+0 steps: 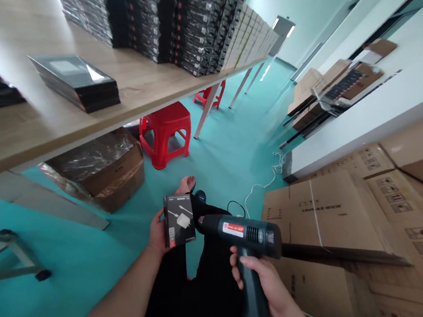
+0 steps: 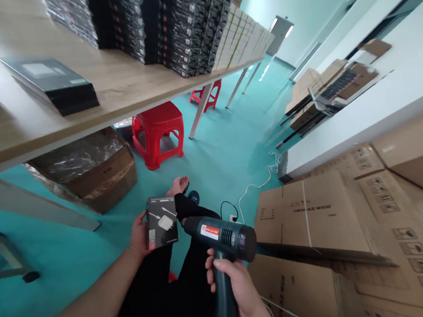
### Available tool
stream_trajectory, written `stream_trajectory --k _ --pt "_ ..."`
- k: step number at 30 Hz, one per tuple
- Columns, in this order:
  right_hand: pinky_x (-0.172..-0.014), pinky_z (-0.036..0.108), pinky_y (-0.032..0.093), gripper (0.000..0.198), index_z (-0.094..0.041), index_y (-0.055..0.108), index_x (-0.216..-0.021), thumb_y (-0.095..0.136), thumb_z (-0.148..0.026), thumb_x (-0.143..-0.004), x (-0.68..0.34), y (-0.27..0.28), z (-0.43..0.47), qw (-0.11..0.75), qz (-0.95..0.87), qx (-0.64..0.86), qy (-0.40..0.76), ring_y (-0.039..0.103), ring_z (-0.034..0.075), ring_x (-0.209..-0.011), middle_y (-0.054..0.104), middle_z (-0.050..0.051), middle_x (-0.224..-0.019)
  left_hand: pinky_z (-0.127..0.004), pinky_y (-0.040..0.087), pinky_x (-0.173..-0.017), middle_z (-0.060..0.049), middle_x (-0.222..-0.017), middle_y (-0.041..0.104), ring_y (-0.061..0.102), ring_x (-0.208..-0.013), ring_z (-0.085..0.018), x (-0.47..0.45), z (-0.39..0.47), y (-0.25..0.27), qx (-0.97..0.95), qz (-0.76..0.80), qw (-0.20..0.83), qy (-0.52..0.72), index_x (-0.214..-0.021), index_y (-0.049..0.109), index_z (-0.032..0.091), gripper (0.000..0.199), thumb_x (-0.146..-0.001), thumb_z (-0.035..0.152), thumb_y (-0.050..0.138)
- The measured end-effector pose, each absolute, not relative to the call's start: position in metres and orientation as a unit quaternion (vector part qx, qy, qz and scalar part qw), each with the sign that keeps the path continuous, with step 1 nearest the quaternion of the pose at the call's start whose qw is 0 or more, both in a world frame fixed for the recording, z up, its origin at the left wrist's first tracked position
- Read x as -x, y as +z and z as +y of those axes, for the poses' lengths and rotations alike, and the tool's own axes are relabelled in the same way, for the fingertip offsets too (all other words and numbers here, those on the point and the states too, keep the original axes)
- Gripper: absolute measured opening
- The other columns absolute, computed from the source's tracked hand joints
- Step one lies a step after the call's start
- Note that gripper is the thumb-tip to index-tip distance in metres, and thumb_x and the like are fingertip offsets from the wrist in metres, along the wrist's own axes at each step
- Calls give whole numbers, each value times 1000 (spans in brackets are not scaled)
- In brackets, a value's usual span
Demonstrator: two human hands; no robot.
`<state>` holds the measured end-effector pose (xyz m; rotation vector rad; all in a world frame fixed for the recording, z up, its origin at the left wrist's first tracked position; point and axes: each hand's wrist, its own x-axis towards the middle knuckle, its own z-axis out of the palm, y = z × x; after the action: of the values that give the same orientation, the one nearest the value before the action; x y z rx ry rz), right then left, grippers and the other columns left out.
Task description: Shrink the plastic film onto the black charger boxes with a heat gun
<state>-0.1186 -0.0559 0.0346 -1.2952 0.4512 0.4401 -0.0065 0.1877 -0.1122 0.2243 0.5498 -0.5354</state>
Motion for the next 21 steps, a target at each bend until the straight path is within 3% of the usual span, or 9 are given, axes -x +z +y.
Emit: stream_trajectory --k 6,11,13,17,21 --pt "-48 24 43 29 -12 63 -104 53 -23 -79 106 42 -45 791 181 543 218 57 14 -58 64 9 -84 -42 53 -76 -14 -83 72 68 -81 -31 9 182 -106 -139 250 898 -336 -97 66 7 41 -80 42 53" --pt "-48 24 45 32 -9 64 -104 58 -18 -73 109 50 -56 733 144 577 329 61 16 -59 66 11 -85 -38 53 -74 -11 -84 73 69 -81 -28 9 183 -104 -130 235 906 -328 -98 66 10 35 -81 38 53" --pt "-49 24 46 31 -9 64 -103 58 -18 -75 107 47 -63 729 159 592 306 61 16 -61 66 11 -85 -38 53 -75 -12 -85 73 69 -82 -29 10 184 -106 -126 231 909 -323 -96 66 10 35 -80 39 55" --pt "-52 20 45 27 -12 64 -101 54 -26 -81 95 39 -73 807 252 499 190 57 12 -64 63 7 -84 -41 52 -78 -14 -85 72 68 -80 -29 12 183 -112 -131 224 906 -333 -97 65 8 40 -79 42 58" --pt "-49 17 42 27 -13 63 -101 56 -28 -81 90 35 -79 848 295 390 206 52 9 -62 60 4 -82 -42 51 -82 -14 -86 71 68 -79 -28 12 182 -117 -135 213 901 -354 -100 65 7 41 -79 42 59"
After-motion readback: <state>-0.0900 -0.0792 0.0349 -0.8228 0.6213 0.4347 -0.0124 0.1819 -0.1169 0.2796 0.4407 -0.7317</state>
